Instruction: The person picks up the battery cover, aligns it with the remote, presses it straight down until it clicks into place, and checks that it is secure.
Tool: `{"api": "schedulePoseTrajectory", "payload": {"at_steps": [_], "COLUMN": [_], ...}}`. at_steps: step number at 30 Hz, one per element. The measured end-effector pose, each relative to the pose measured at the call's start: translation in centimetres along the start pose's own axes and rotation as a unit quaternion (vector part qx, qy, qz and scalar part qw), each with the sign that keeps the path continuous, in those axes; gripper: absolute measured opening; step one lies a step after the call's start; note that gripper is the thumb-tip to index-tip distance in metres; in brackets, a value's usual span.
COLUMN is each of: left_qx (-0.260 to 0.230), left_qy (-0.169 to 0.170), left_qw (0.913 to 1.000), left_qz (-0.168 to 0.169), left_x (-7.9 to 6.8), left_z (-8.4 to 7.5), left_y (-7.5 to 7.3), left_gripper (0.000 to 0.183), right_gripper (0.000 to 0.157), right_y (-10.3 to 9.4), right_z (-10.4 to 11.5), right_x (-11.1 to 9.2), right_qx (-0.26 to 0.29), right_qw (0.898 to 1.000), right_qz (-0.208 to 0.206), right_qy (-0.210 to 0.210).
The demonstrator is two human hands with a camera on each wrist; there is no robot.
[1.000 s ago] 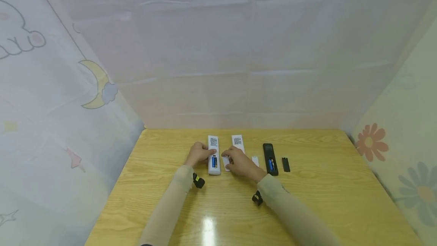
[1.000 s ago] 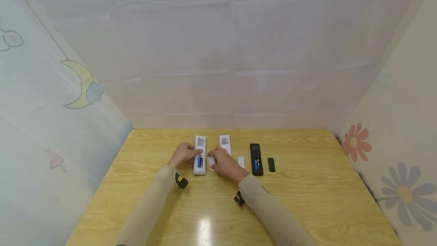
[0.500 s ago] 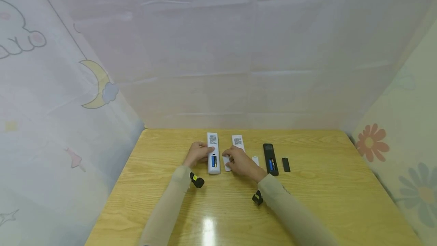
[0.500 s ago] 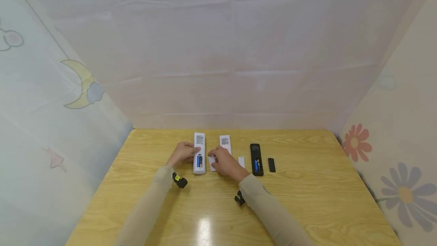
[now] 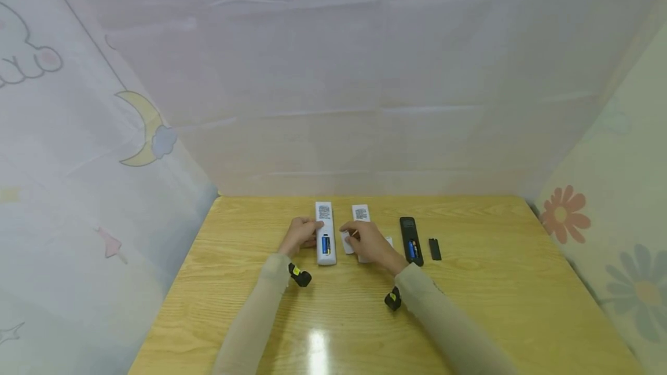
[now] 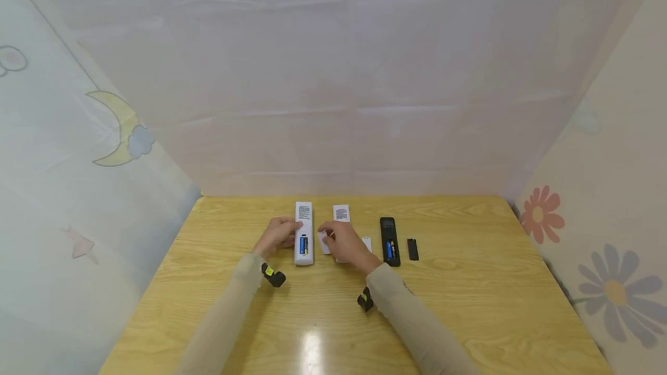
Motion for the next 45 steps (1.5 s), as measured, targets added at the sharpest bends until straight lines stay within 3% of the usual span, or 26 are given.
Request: {"api": "schedulePoseTrajectory", "payload": {"at_steps": [19, 26, 45], "left_qx": [-0.032, -0.027, -0.047], "left_qy": [-0.015, -0.016, 0.004], "left_qw": [0.9992, 0.9993, 0.9980], "left_qz": [0.019, 0.020, 0.042], "left_x": [0.3, 0.1, 0.0], "left_z": [0.4, 0.3, -0.6], "left_y": [0.4, 0.4, 0.9], "left_gripper": [0.052, 0.050, 0.050], "right_gripper": [0.019, 0.020, 0.025], "right_y": [-2.0, -2.4, -2.7], "right_z": [0.1, 0.1, 1.5], "right_x": [0.2, 0.3, 0.6], "right_qx": [0.089, 0.116, 0.148], "right_qw": [0.994, 0.991, 0.986], "right_qz": [-0.053, -0.056, -0.058], "right_qy": [0.029, 0.045, 0.042]}}
Point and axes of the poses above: each hand's wrist, its own x-axis towards the middle knuckle, its own y-axis out of the palm, z = x × y, the point moved 10 cm from there along x, towards the middle knuckle, and after that the axes turned 9 degrees about -z, right-handed, at the moved point
